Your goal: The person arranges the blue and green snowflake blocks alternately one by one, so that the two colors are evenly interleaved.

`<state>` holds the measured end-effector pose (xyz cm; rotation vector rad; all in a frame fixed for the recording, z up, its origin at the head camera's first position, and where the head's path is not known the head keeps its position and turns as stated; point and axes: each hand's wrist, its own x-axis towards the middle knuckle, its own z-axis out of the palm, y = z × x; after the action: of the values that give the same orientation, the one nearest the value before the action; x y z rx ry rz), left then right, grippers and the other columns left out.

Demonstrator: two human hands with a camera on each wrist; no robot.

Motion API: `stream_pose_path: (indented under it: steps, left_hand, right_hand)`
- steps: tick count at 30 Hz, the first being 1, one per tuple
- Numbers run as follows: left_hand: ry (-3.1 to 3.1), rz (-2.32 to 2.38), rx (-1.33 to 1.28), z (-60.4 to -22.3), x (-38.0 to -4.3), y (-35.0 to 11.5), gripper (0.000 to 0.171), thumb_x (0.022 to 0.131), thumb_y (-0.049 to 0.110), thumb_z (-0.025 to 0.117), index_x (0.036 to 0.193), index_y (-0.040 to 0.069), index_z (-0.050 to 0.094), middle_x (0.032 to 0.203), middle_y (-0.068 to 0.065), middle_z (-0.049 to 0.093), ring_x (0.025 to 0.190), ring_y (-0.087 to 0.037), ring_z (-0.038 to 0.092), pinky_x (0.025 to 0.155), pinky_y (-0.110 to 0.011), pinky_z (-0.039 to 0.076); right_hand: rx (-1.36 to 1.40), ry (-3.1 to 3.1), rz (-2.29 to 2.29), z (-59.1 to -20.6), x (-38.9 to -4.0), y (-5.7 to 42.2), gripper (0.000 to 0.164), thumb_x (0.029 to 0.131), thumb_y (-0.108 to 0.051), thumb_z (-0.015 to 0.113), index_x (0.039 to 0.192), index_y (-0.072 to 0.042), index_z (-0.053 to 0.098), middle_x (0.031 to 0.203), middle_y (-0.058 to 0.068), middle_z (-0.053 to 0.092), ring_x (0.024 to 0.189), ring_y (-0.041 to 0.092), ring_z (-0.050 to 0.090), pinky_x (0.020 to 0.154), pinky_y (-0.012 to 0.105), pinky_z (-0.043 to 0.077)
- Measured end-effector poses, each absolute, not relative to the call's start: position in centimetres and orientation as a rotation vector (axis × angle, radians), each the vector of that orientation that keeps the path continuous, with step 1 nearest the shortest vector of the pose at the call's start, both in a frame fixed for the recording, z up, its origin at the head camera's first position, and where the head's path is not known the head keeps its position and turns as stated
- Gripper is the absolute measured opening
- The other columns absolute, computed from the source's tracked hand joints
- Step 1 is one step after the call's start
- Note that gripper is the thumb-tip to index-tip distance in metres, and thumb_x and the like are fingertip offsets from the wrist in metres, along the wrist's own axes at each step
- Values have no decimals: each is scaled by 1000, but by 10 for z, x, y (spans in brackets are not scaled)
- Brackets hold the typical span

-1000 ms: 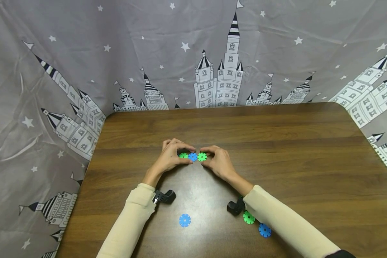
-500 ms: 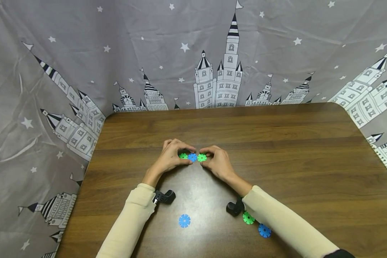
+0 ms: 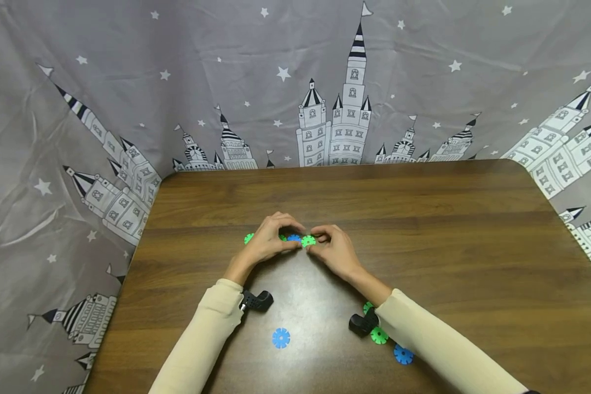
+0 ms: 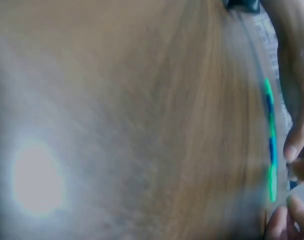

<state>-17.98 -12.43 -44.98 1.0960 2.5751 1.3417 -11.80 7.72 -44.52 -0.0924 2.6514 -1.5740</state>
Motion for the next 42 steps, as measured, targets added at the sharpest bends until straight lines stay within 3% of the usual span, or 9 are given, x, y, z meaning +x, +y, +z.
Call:
stream_pose_path:
  steps: [5,11,19,28,36,42]
  left_hand:
    - [2514,1316,1130,-451,-179,-111,29,76,4,82,104,5,74,103,-5,71,101,-21,59,91,-37,45]
    - [2552,1210,1186,-454,-179,-104,31,75,9,84,104,6,74,103,-4,71,100,-20,60,89,-38,46]
    - [2559,1172,1191,-455,-179,-105,36,74,13,87,106,4,74,104,-5,70,103,-22,60,93,-39,45]
    - [2587,1074,1146,-453,-179,-103,38,75,19,86,109,7,75,102,-2,66,103,-21,55,93,-42,40]
    - [2580,1076,1111,-451,-178,-103,34,77,18,85,108,7,75,102,-3,65,103,-21,53,92,-43,36]
    - [2594,1074,1123,-452,-178,-103,36,76,20,85,108,7,75,101,-2,65,104,-20,53,92,-42,35]
  right_hand:
    - [-111,2688,-1562,-440,-96,80,33,81,-10,76,112,-2,67,102,9,62,92,22,57,79,32,45]
    - [-411,2723,-1473,-436,-58,81,26,80,-6,75,105,-6,69,96,4,64,87,19,59,73,28,47]
    - [-732,2562,-1315,-440,-24,72,30,81,-13,78,110,-11,70,106,-6,64,93,12,58,82,26,47]
    - [-905,2390,-1259,-443,-11,60,35,81,-14,80,114,-11,70,110,-8,63,96,4,56,78,17,47]
    - [-1060,2452,-1158,-444,-7,52,41,78,-18,83,116,-12,70,111,-9,62,106,1,56,94,20,44]
    - [-1104,2465,-1149,-447,-6,48,43,76,-19,84,116,-12,70,111,-8,62,106,1,56,95,18,42]
